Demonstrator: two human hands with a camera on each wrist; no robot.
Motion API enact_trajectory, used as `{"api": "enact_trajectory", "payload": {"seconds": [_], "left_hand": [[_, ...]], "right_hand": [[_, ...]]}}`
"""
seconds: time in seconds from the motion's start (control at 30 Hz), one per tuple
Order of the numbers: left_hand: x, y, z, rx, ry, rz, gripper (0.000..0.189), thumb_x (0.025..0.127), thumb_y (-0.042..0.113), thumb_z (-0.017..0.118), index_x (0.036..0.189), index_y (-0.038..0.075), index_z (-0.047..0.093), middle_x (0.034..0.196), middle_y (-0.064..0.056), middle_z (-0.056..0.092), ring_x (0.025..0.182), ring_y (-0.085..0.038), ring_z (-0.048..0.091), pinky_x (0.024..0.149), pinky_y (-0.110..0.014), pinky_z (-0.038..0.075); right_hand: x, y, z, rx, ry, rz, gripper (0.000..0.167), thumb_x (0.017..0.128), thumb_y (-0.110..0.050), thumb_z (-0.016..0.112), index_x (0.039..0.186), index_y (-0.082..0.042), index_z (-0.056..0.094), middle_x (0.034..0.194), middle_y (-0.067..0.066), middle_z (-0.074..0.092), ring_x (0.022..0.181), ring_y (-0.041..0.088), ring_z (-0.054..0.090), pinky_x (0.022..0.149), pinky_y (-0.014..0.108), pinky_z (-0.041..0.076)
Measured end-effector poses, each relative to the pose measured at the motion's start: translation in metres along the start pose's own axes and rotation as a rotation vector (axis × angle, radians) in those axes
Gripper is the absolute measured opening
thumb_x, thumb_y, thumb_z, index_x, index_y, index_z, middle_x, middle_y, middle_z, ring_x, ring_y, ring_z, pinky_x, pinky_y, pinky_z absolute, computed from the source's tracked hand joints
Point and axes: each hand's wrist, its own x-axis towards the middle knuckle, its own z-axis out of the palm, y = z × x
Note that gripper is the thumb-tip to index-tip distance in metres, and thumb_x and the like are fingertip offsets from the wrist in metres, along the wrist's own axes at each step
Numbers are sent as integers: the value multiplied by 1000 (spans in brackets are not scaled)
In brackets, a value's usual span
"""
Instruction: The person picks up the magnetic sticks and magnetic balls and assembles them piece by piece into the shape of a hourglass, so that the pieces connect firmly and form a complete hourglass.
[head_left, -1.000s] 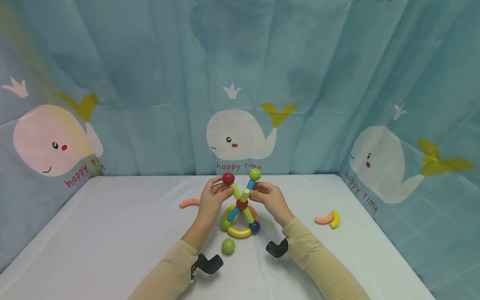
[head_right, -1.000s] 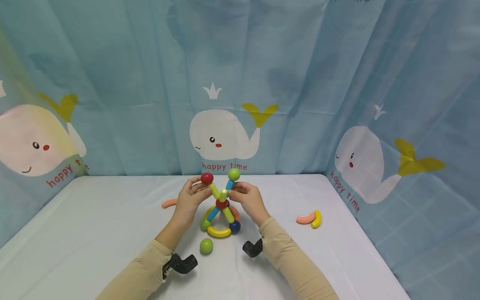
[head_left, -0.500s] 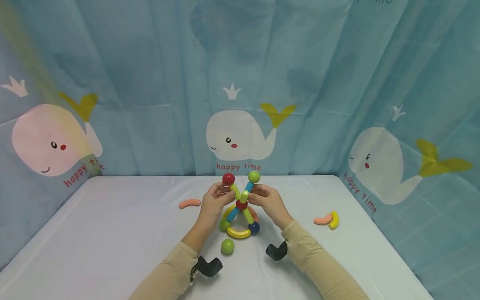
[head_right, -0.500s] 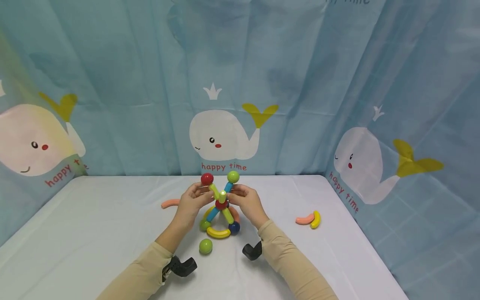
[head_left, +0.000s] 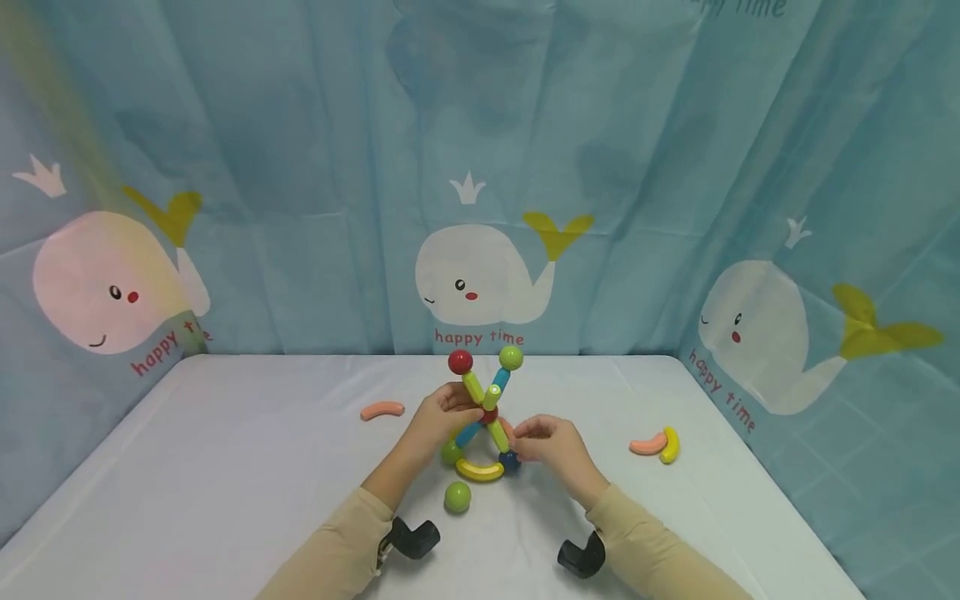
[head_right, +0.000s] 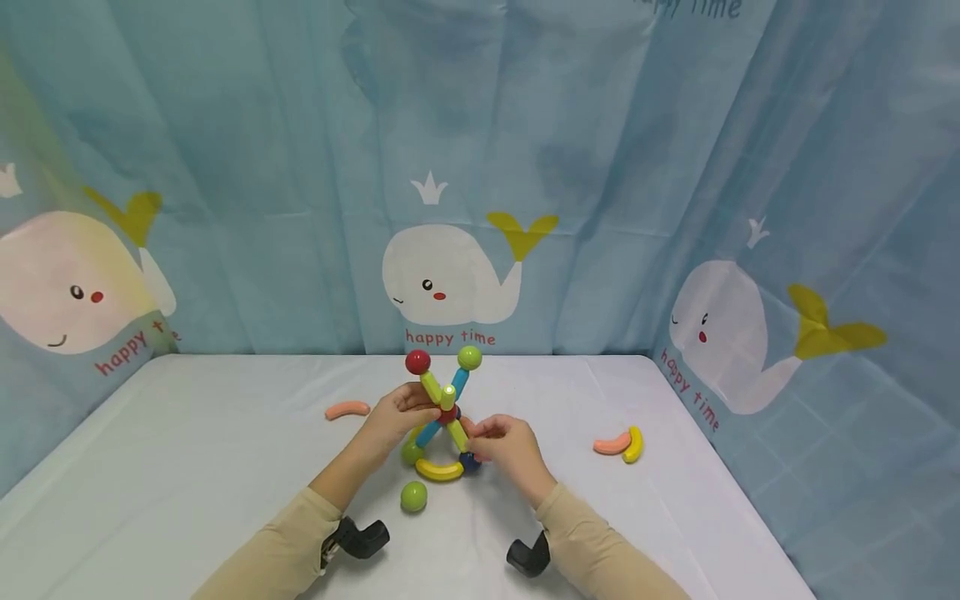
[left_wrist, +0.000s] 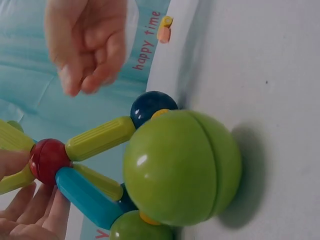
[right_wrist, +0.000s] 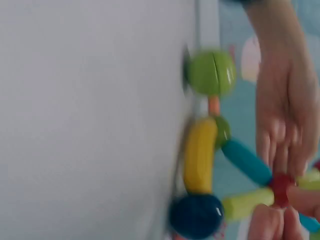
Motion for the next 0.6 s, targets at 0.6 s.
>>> {"api": "enact_trajectory", "payload": {"seconds": [0.6], "left_hand": [[1, -2, -8, 133, -107, -25, 42, 90, 20, 72, 131, 13, 61, 132, -8, 65, 128, -30, 57, 114, -62, 34]], "right_hand": [[-14, 2, 56, -230, -344, 36, 42, 78, -15, 83, 114, -1, 69, 97, 5, 72, 79, 13, 66, 67, 30, 60]]}}
